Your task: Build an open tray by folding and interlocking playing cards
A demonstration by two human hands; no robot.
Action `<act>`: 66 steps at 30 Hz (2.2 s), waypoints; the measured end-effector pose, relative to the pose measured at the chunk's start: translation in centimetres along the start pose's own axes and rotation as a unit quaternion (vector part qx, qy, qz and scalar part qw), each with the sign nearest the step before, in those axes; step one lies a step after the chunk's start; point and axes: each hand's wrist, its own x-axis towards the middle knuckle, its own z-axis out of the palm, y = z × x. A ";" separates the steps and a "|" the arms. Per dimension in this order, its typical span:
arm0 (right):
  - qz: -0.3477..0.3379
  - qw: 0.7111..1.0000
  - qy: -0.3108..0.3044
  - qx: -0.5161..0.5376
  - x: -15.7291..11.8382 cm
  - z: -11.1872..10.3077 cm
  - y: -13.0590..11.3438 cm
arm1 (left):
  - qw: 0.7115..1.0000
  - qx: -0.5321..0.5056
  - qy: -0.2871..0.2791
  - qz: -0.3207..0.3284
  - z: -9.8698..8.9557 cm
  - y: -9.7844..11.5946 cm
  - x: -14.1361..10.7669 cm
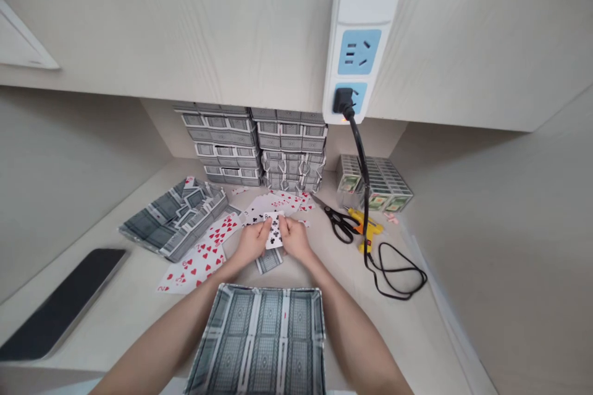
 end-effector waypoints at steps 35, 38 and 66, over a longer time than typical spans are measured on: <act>0.030 0.943 -0.081 0.321 0.8 -0.4 -0.1 | 0.990 -0.126 0.055 0.005 0.0 -0.6 0.9; 0.043 0.932 -0.089 0.350 0.6 -0.6 -0.3 | 0.987 -0.156 0.047 -0.020 0.0 -0.7 0.9; 0.073 0.951 -0.044 0.297 -0.6 -0.5 -1.1 | 0.969 -0.245 0.040 -0.003 0.2 -0.6 0.4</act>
